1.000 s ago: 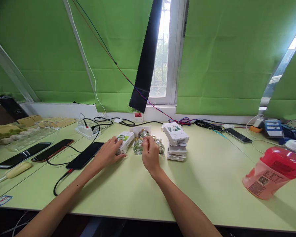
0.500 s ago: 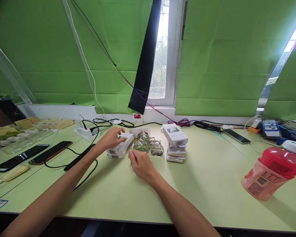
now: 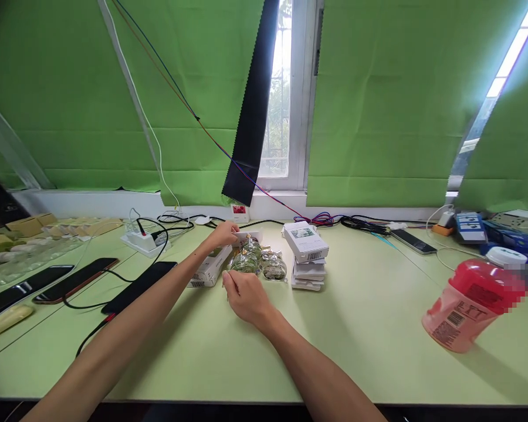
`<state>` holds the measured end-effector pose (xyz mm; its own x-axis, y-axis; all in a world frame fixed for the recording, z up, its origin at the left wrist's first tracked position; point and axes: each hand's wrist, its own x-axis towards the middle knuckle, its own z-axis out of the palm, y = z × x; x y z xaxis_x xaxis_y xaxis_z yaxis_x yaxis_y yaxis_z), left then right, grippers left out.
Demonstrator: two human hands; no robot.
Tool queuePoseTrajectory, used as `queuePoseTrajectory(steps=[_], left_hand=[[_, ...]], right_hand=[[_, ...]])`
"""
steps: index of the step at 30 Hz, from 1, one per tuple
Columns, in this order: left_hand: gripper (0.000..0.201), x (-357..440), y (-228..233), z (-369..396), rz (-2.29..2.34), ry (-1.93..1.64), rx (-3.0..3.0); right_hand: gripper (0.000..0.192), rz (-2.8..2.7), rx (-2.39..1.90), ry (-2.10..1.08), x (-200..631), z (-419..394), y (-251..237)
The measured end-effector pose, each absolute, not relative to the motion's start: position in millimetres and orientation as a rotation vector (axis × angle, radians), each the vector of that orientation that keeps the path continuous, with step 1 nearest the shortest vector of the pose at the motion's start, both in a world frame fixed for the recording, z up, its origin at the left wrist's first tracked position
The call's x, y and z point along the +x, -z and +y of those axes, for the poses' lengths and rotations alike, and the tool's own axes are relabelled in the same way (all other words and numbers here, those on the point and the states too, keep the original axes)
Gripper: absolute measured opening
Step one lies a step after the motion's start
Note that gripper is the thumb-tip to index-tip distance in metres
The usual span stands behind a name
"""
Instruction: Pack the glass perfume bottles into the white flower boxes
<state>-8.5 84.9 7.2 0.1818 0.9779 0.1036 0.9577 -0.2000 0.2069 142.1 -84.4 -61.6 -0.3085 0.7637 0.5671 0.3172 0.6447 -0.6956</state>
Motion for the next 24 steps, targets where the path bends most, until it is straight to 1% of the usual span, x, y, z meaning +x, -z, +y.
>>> queuePoseTrajectory(steps=[5,12,17,21,24], left_hand=[[0.032,-10.8,-5.9,87.4,1.898,-0.325,2.348],[0.031,-9.0,-1.1,87.0,1.889,-0.435,2.372],[0.026,-7.0,-1.4,82.4,1.901,-0.583,2.379],[0.012,-6.1,-5.1,78.3,1.902,-0.738,2.383],[0.013,-5.6,-10.4,76.3,1.881,-0.882,2.389]], right_hand=[[0.046,-1.901,-0.845,-0.582,141.8,-84.9,62.1],[0.047,-1.904,-0.85,-0.58,142.2,-85.4,60.9],[0.045,-1.9,-0.839,-0.587,142.4,-85.6,60.4],[0.042,-1.905,-0.843,-0.599,142.6,-85.6,60.1],[0.042,-1.892,-0.846,-0.573,142.7,-85.2,59.9]])
